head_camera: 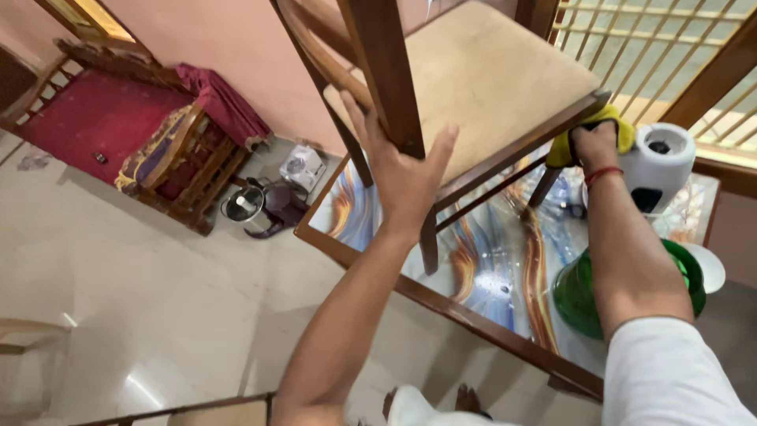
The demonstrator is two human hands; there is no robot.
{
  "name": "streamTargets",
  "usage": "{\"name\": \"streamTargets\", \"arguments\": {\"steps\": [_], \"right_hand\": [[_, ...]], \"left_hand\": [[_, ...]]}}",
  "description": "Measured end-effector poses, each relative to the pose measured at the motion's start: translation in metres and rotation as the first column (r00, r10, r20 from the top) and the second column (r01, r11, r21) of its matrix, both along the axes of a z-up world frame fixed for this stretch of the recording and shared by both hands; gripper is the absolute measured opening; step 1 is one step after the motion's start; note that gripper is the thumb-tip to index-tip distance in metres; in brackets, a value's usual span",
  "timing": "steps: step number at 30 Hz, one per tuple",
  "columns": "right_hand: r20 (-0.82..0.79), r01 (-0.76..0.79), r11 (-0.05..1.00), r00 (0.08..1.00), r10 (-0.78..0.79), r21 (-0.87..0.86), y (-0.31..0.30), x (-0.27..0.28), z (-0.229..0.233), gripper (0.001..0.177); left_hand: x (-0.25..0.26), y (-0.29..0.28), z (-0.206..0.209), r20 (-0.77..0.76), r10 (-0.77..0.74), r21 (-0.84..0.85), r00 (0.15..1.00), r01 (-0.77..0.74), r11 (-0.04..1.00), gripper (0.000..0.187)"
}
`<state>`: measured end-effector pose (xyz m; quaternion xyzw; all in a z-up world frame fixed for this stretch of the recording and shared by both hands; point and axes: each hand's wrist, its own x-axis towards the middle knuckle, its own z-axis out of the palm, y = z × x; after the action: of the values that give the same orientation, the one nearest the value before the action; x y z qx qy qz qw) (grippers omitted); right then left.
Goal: The person wipes a wooden chair with a yellow cloth, cleaning the seat, legs, and backrest. The person then lifts the chair to wipe the underside and legs before placing it back down.
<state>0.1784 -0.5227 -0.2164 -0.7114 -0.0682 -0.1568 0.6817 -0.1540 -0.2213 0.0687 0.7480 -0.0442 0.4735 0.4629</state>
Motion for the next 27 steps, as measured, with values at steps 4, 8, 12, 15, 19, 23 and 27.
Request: {"name": "streamTargets", "arguments": {"steps": [4,8,12,15,19,23,27], "right_hand": [[0.07,-0.008,0.989,0.998,-0.003,0.149,0.014,-0.013,0.018,0.038],[0.146,0.05,0.989,0.987,-0.07,0.141,0.027,-0.054,0.022,0.042],[0.059,0.217,0.976,0.974,-0.218,0.024,0.037,-0.102,0.013,0.036],[0.103,0.308,0.95,0.945,-0.311,0.043,0.047,-0.141,0.007,0.048],[0.076,0.351,0.935,0.935,-0.347,-0.054,0.056,-0.186,-0.002,0.046],[0.294,0.407,0.898,0.89,-0.348,-0.17,0.073,-0.202,-0.005,0.048],[0.217,0.311,0.906,0.942,-0.255,-0.286,0.106,-0.212,0.021,0.037]], "left_hand": [[0.007,-0.002,0.007,0.03,-0.023,-0.211,0.999,0.028,0.977,0.031],[0.017,0.027,0.005,0.095,-0.013,-0.271,0.995,0.039,0.962,0.057],[0.032,0.077,-0.006,0.032,-0.117,-0.434,0.993,0.119,0.893,0.067],[0.052,0.117,-0.022,0.128,-0.249,-0.391,0.96,0.279,0.877,0.051],[0.084,0.161,-0.036,0.243,-0.394,-0.31,0.887,0.455,0.835,0.048],[0.098,0.178,-0.023,0.197,-0.364,-0.262,0.91,0.407,0.875,0.041],[0.089,0.171,-0.013,0.139,-0.234,-0.23,0.962,0.261,0.937,0.047]]}}
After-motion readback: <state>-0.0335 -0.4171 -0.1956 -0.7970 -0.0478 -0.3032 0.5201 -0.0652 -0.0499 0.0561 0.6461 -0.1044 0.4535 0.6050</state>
